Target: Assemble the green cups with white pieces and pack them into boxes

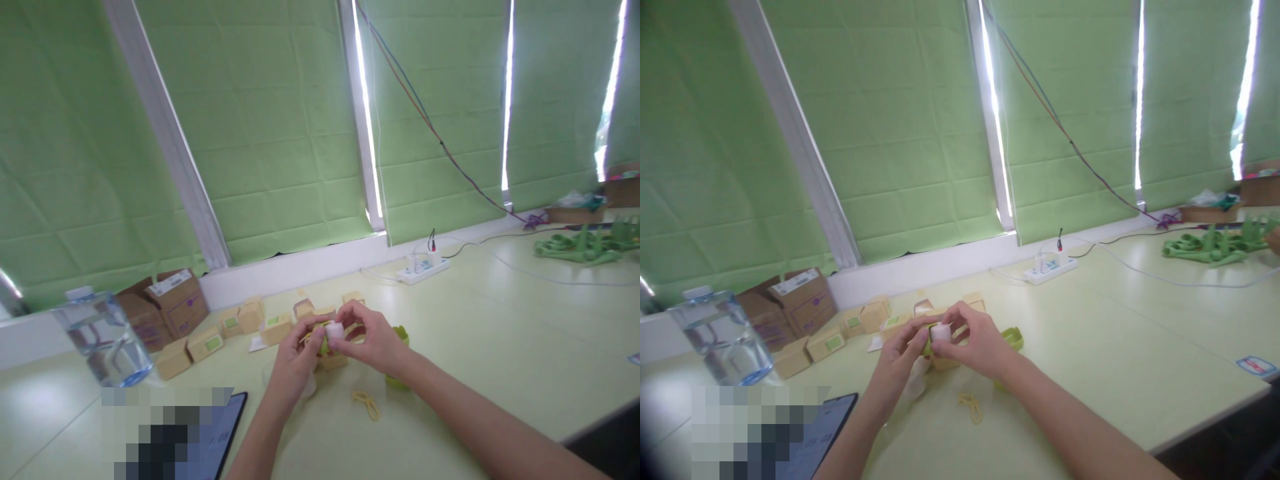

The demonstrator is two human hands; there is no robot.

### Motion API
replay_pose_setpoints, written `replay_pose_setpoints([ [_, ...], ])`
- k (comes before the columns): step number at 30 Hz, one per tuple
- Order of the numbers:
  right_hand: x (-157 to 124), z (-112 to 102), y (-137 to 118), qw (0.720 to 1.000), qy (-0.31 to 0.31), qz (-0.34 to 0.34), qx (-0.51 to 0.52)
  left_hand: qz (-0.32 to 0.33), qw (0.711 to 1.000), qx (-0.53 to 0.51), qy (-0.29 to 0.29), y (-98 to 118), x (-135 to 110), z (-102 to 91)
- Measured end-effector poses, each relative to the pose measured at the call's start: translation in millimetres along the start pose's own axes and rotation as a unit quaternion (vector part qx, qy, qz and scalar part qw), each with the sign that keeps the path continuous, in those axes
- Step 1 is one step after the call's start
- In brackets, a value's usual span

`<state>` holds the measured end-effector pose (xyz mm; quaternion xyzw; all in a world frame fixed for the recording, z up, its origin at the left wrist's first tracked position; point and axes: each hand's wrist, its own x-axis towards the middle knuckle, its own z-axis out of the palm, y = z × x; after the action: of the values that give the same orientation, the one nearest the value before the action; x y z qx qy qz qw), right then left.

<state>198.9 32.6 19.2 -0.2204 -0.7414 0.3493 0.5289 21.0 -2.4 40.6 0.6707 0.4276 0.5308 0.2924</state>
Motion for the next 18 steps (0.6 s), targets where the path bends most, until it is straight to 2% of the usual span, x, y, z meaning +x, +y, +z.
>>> replay_pose_setpoints([
  [4, 0, 1, 3, 1.0, -0.009, 0.014, 0.018, 0.01, 1.0, 0.013, -0.007, 2, -2, 1.3],
  [10, -2, -1, 0, 0.999, -0.035, 0.02, 0.014, 0.019, 1.0, 0.019, 0.014, -2, -2, -0.3],
  [18, -1, 0, 2, 1.0, -0.017, 0.017, 0.014, 0.025, 1.0, -0.01, -0.011, -10, -2, -2.0],
])
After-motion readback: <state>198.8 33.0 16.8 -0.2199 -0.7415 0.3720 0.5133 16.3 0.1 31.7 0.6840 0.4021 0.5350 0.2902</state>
